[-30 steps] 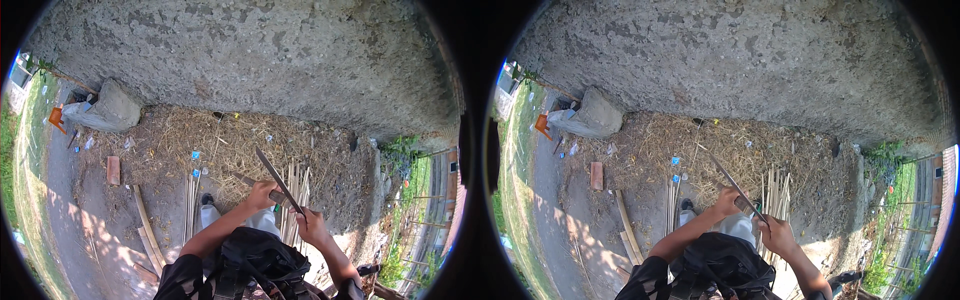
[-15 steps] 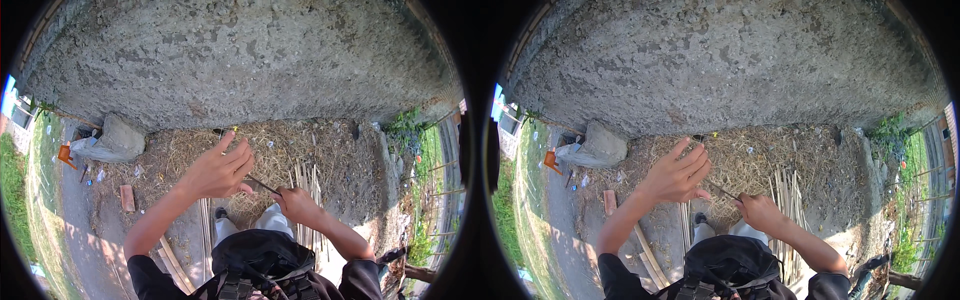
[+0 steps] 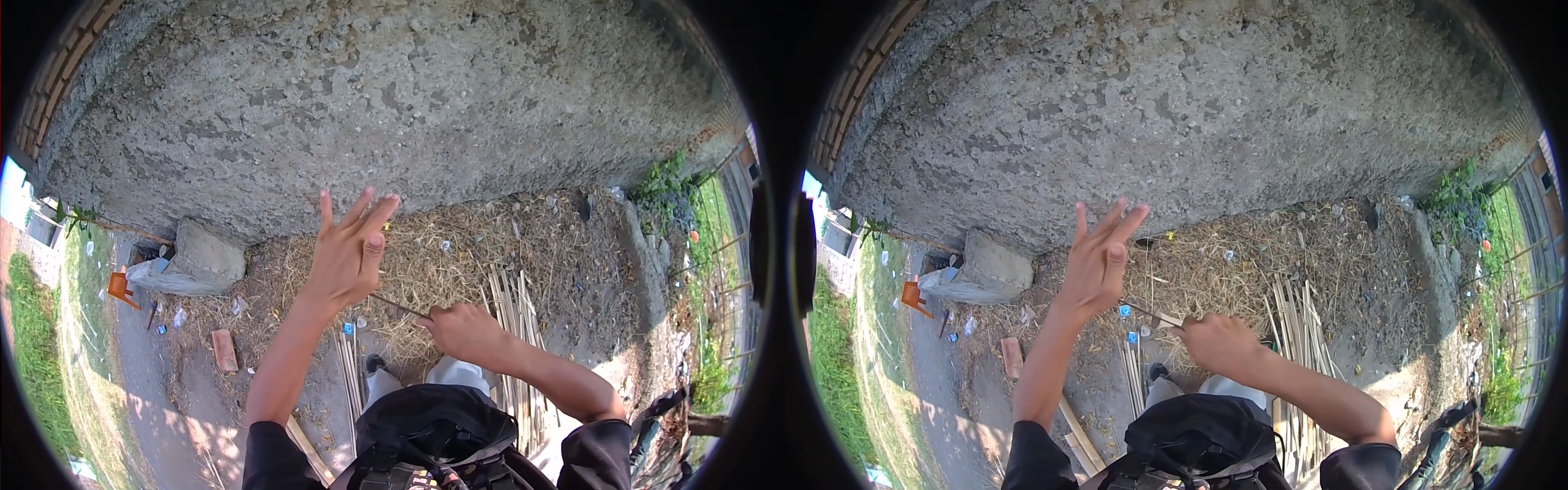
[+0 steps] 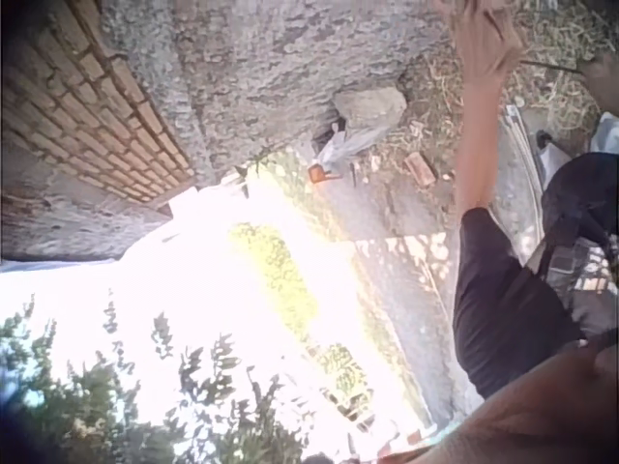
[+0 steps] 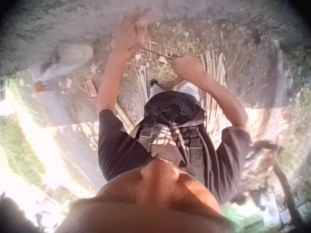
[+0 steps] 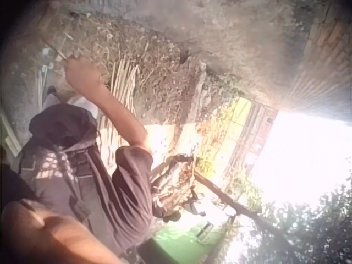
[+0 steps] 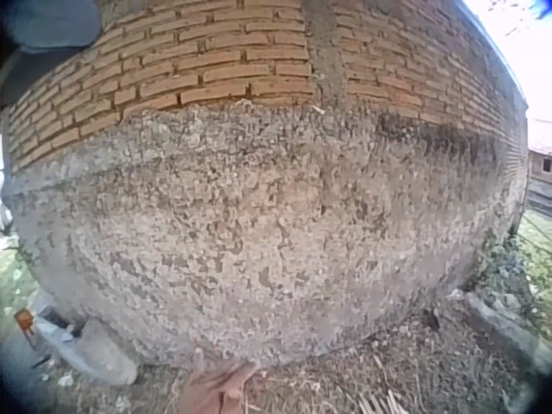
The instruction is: The person splits a long bamboo pole into thin strips using a large knife, then uses a smaller blade to shave and smooth the surface of a single strip.
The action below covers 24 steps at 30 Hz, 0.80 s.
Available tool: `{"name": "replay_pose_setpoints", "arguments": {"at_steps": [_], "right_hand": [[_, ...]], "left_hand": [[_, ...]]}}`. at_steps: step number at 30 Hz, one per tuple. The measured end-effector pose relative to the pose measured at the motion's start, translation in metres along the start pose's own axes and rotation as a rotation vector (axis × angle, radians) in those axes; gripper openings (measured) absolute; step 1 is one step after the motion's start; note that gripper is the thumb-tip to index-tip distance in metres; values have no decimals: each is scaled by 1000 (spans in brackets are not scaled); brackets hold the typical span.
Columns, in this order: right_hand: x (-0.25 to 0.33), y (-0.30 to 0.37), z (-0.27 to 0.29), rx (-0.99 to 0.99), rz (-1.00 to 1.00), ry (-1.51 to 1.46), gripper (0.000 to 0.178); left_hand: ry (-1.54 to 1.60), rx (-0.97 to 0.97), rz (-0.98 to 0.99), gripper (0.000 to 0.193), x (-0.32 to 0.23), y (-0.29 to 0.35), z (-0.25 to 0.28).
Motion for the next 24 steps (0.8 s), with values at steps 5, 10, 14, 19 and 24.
{"name": "replay_pose_setpoints", "arguments": {"at_steps": [5, 10, 14, 19, 24], "right_hand": [[12, 9, -18, 28, -56, -49, 42], [11, 4, -21, -8, -86, -101, 42], [19, -5, -22, -52, -79, -152, 38], [-4, -3, -24, -153, -187, -225, 34], [13, -9, -20, -147, -176, -251, 32]], "left_hand": [[-43, -166, -66, 69, -26, 9, 29], [-90, -72, -29, 68, -17, 17, 18], [-225, -250, -71, 63, -18, 43, 5], [329, -958, -149, 52, 13, 156, -14], [525, -387, 484, 52, 48, 155, -219]]}}
Point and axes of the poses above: each hand's wrist, its own y-axis away from the middle knuckle, its own z-axis out of the back of the hand, x = y × z, the point moved 7 cm from there along -y, towards the middle knuckle, and after that the axes turned 1 degree about z, right-handed, at the moved point
